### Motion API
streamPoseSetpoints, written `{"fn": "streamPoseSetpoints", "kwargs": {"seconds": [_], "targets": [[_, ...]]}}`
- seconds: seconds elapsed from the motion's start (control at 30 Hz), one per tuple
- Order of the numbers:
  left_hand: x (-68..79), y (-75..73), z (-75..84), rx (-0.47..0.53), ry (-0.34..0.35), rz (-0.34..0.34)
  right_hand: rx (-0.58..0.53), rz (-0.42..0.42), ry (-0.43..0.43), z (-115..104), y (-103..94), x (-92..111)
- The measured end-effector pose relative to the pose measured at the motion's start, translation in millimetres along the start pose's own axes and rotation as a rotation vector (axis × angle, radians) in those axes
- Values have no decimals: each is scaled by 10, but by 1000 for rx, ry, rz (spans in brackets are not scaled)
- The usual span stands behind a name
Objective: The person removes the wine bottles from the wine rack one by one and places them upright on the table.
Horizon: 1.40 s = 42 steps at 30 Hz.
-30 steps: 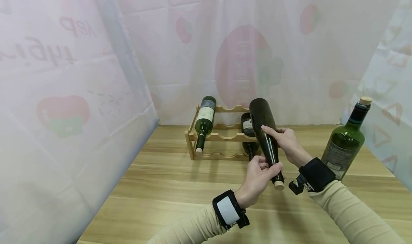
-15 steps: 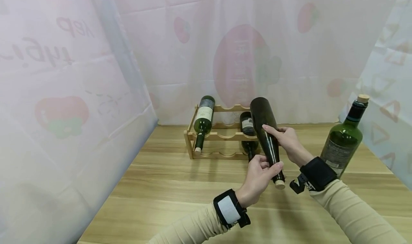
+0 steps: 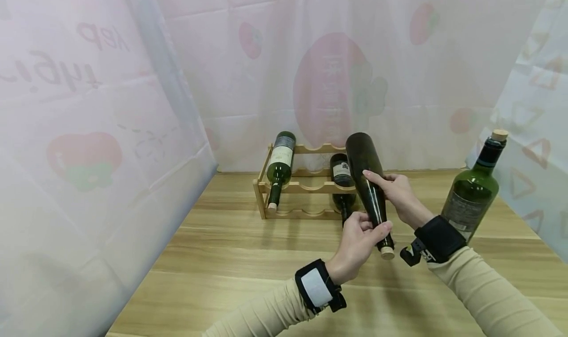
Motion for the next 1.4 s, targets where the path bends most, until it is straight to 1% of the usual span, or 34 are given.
{"fn": "streamPoseSetpoints", "kwargs": {"seconds": [0.2, 0.63, 0.8, 1.13, 1.4], "targets": [[-7, 24, 9, -21, -7, 9, 1, 8, -4, -1, -32, 4], [-7, 66, 6, -4, -9, -9, -17, 30, 2, 21, -75, 21], [-14, 79, -3, -3, -4, -19, -16, 30, 14, 29, -90, 34], [-22, 107, 8, -6, 29, -48, -30, 35, 6, 30, -131, 50], [-11, 133, -3, 24, 18, -44, -47, 28, 12, 43, -142, 73]]}}
Point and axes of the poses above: each hand's wrist, its own x-axis away from the middle knuckle, its own y-axis out of the palm, z = x × y, the point moved 2 cm from there along -x, towards the middle knuckle, and after that the axes turned 9 degrees about -y, right-handed, at the moved point
